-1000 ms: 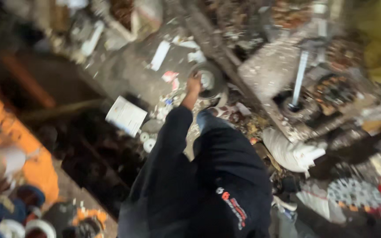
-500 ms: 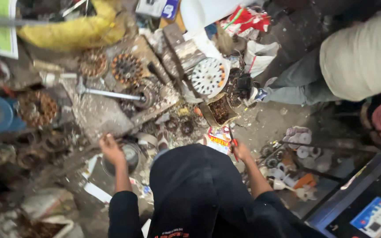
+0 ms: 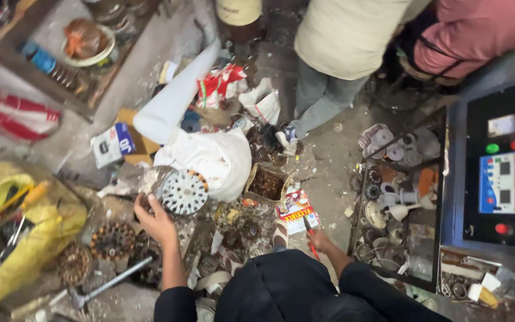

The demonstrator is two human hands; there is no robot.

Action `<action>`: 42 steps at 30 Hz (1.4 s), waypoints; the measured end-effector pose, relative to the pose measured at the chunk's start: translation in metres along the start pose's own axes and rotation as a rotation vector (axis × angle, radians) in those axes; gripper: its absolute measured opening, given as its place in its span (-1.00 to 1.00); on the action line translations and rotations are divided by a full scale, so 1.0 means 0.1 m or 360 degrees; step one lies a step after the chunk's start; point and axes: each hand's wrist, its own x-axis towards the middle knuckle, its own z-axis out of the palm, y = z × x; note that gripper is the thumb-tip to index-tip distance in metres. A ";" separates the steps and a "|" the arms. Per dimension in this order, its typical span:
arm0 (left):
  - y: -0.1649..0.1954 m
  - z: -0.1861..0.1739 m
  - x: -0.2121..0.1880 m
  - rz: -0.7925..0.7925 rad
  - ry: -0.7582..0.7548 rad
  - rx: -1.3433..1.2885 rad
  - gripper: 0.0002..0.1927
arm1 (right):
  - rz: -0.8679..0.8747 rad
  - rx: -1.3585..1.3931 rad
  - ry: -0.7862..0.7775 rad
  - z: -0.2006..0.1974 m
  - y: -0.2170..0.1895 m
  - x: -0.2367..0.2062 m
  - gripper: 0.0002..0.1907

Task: The person uses a screwdriver to pry and separate a circular motor stator from a white bag or fixture. They repeatedly insert the tool into the gaps and lever the component apart while holding it steady with the other hand.

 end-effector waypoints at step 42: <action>0.36 0.23 0.51 0.0207 -0.0560 0.0805 -0.55 | -0.1577 -0.0998 -0.0252 1.20 -1.67 -0.23 -0.76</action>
